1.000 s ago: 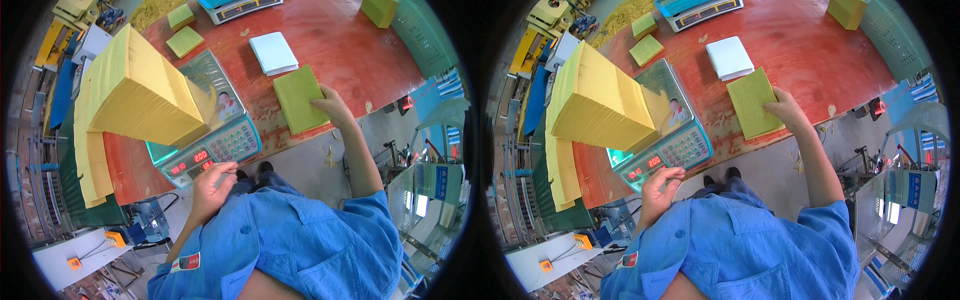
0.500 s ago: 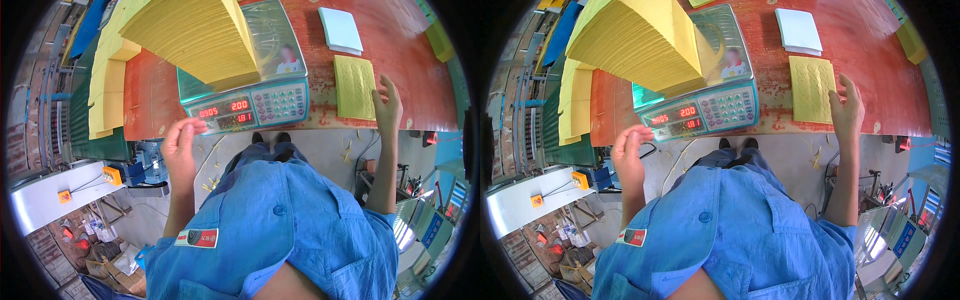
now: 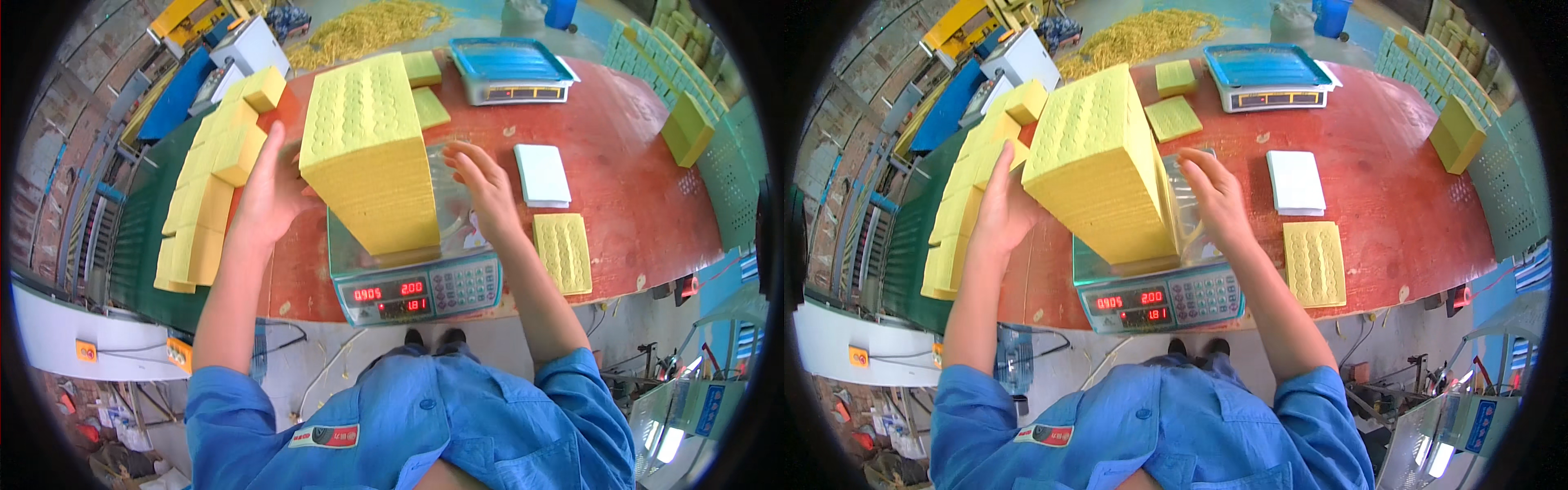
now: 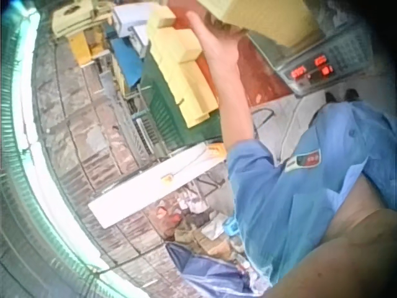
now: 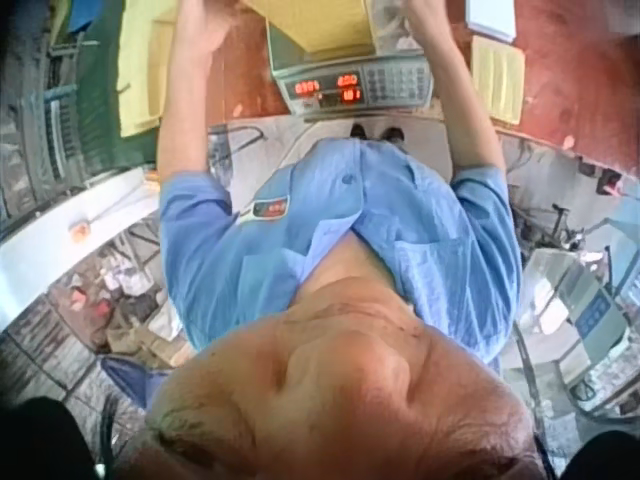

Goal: Weighing stacks of paper, packaging them with bands, and organizing them on a conveyor.

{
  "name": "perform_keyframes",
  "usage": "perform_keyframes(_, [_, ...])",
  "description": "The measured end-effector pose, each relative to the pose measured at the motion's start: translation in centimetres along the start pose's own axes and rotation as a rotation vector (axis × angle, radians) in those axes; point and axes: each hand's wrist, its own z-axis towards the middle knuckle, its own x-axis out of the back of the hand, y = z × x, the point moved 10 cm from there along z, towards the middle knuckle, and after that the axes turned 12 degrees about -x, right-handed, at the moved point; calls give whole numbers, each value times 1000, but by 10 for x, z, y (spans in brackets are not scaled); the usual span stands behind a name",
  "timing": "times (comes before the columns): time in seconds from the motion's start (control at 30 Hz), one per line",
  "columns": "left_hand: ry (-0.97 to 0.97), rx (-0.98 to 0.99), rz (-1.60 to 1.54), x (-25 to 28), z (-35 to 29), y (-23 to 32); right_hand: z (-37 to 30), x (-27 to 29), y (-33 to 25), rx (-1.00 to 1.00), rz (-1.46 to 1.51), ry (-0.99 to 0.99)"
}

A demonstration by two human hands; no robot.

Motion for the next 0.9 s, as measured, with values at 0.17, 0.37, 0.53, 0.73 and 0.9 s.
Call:
perform_keyframes(0.17, [-19,148,139,-33,19,1,51,-43,35,-104,18,-10])
perform_keyframes(0.37, [-178,221,136,-42,-1,-7,-2,-41,24,36,81,50])
perform_keyframes(0.53, [-310,305,161,-55,-17,-15,-73,-10,29,32,-41,290])
perform_keyframes(0.73, [-365,393,196,-53,2,-27,-175,19,104,-366,166,294])
perform_keyframes(0.9, [-386,316,180,-72,1,-35,-156,-33,132,-491,840,-62])
